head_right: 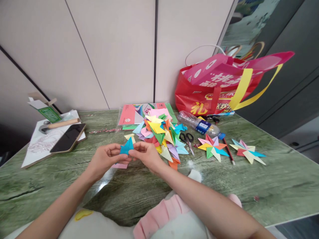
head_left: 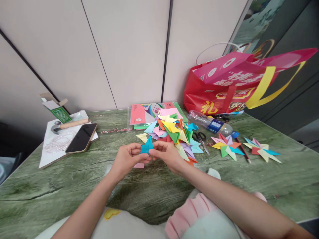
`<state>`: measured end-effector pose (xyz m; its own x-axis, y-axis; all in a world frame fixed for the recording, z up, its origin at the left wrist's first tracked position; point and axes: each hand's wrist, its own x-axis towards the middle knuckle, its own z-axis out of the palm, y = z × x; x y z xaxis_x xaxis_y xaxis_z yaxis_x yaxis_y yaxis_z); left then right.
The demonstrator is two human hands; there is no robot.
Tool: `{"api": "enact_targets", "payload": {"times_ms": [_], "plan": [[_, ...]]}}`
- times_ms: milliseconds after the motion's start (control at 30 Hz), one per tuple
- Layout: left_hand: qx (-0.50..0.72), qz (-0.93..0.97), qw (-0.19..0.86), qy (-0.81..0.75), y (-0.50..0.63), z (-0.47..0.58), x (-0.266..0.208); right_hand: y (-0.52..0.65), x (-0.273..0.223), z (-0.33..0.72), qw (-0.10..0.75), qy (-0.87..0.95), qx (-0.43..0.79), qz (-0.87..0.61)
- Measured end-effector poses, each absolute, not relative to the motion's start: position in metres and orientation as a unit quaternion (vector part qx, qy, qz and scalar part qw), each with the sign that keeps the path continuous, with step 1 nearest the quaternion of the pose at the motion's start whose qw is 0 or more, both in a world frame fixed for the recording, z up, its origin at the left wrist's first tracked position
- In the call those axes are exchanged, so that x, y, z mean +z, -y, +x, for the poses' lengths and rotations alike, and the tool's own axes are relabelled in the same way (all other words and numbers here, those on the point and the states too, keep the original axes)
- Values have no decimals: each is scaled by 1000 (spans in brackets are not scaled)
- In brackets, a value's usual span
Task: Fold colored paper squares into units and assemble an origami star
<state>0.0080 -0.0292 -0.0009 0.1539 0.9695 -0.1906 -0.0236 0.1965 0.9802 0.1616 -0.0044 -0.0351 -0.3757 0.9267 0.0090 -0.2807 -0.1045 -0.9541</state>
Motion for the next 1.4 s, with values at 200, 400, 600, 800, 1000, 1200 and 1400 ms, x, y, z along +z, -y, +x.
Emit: {"api": "enact_targets", "payload": {"times_ms": [200,400,600,800,1000,1200,1400], "plan": [[405,490,582,-507,29,8,-2,6,-34,162,437,541,643,-320],[362,529,562,-524,31,10,-1,5,-35,162,448,557,614,-335],[355,529,585,-501,33,14,-1,6,-34,161,444,549,623,-336],[335,540,568,-522,34,18,1,7,-33,162,443,561,617,-328],[307,557,575,-514,35,19,-5,6,-35,160,447,564,600,-351],[330,575,542,-516,39,26,-15,8,-37,159,453,612,540,-359],[341,524,636,-452,41,28,-11,8,-35,160,466,573,541,-403]]}}
